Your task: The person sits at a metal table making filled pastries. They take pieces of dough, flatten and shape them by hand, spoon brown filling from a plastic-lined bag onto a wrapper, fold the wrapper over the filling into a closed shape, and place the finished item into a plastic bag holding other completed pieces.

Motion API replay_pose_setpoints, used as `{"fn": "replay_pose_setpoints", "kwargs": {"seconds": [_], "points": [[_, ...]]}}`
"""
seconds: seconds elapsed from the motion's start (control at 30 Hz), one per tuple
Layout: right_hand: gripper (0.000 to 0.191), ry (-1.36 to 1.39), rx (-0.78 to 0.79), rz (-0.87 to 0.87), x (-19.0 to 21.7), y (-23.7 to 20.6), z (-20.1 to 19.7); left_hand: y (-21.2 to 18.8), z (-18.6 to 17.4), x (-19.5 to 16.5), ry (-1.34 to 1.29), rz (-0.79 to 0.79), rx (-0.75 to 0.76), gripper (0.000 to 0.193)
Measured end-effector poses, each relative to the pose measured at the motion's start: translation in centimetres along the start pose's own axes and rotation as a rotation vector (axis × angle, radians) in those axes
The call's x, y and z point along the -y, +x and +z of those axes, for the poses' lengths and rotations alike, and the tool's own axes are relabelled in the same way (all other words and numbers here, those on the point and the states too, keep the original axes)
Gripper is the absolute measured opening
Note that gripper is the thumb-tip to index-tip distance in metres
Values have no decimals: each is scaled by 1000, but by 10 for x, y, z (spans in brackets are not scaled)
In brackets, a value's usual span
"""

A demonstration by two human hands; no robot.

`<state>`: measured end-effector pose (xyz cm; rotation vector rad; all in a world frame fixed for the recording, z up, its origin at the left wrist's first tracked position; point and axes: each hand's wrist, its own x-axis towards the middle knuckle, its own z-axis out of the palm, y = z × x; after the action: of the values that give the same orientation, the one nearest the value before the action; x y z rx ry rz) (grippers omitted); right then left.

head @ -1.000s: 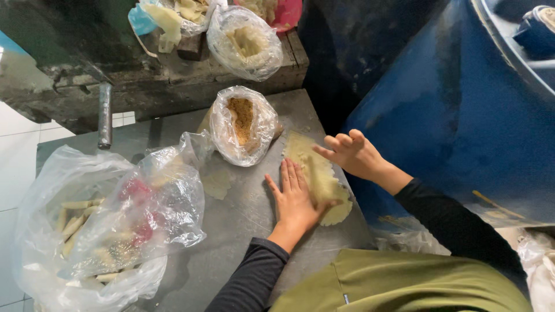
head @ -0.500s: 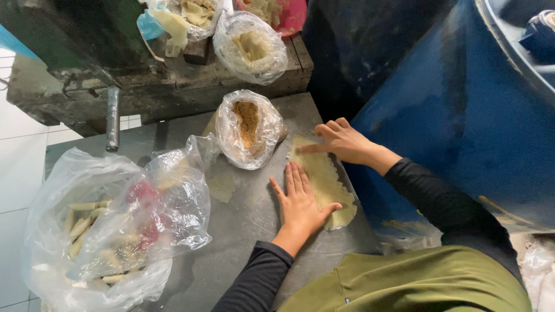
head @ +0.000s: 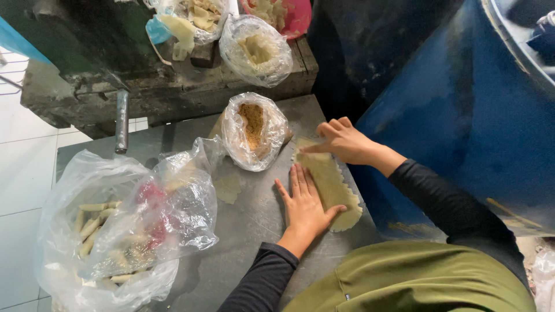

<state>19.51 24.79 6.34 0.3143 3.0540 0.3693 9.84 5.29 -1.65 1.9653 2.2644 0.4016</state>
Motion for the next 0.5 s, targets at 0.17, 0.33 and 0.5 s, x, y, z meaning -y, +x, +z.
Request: {"fn": "replay_pose_setpoints", "kwargs": {"seconds": [0.17,0.33,0.5], "points": [[88,-172,-86,-10,-8,8,8,1,-1,-1,2,-11,10,133],[77,-264,-133,63,-24,31,10,2,0,0,-13,-8,-22,132],[86,196,-228,293,-9,19,9,1,5,2,-3,-4,40,133]]}}
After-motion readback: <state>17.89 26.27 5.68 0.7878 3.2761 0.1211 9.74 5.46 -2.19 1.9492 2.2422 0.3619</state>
